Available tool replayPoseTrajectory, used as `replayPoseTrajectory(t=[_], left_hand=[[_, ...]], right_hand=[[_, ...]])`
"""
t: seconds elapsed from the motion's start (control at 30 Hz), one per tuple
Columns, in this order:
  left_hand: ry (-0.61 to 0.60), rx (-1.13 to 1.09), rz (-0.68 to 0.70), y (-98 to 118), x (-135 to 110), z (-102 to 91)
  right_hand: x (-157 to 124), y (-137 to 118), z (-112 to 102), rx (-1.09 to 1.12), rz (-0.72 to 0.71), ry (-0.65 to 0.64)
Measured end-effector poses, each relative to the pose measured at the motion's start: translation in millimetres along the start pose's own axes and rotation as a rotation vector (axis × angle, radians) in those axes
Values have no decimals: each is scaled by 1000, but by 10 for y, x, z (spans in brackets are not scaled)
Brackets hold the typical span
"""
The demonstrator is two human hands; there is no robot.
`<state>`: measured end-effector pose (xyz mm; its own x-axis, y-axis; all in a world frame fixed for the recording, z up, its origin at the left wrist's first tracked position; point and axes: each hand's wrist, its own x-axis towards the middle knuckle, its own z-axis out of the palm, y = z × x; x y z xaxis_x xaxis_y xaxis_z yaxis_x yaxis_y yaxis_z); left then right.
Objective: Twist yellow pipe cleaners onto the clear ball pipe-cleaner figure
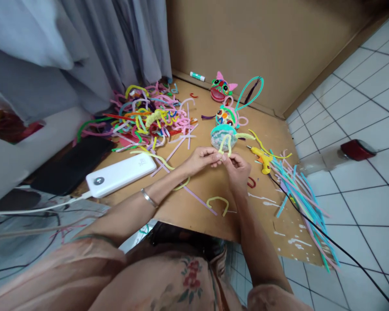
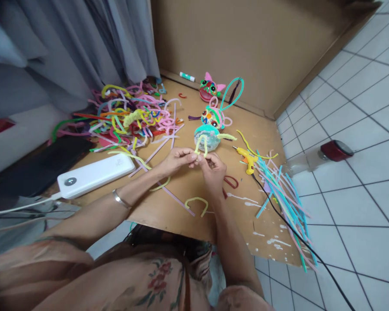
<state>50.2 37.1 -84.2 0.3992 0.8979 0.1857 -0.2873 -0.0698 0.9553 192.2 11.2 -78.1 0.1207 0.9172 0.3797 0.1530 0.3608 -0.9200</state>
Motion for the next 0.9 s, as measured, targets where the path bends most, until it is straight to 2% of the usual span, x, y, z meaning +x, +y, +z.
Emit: replayPoseTrajectory(t=[0.17, 0.3, 0.33, 0.4, 0.5, 0.6, 0.67, 0.73, 0.83, 0.9], left_hand=[[-25, 5, -8, 43, -2, 16], [-35, 67, 36, 121, -6, -31], [-25, 84, 49, 150, -2, -60], [85, 82, 88, 212, 20, -141], [373, -3, 188, 284, 73, -280], [491, -33, 240, 286, 119, -368], [484, -21, 279, 245, 134, -376], [446, 7, 316, 186, 138, -353], [370, 33, 336, 113, 138, -307], [348, 46, 314, 88, 142, -291]], right_hand=[[2, 0, 4, 9, 12, 3], [-15, 7, 12, -11, -17, -18], [-22, 11, 11, -13, -35, -31], [-44, 24, 14, -52, -88, -81], [-105, 63, 62, -259, -263, -292], [-208, 129, 197, -490, -471, -641], [-280, 176, 313, -572, -543, -801], [-332, 206, 409, -662, -564, -861], [-350, 181, 459, -696, -577, -851], [-336, 114, 417, -629, -588, -770]])
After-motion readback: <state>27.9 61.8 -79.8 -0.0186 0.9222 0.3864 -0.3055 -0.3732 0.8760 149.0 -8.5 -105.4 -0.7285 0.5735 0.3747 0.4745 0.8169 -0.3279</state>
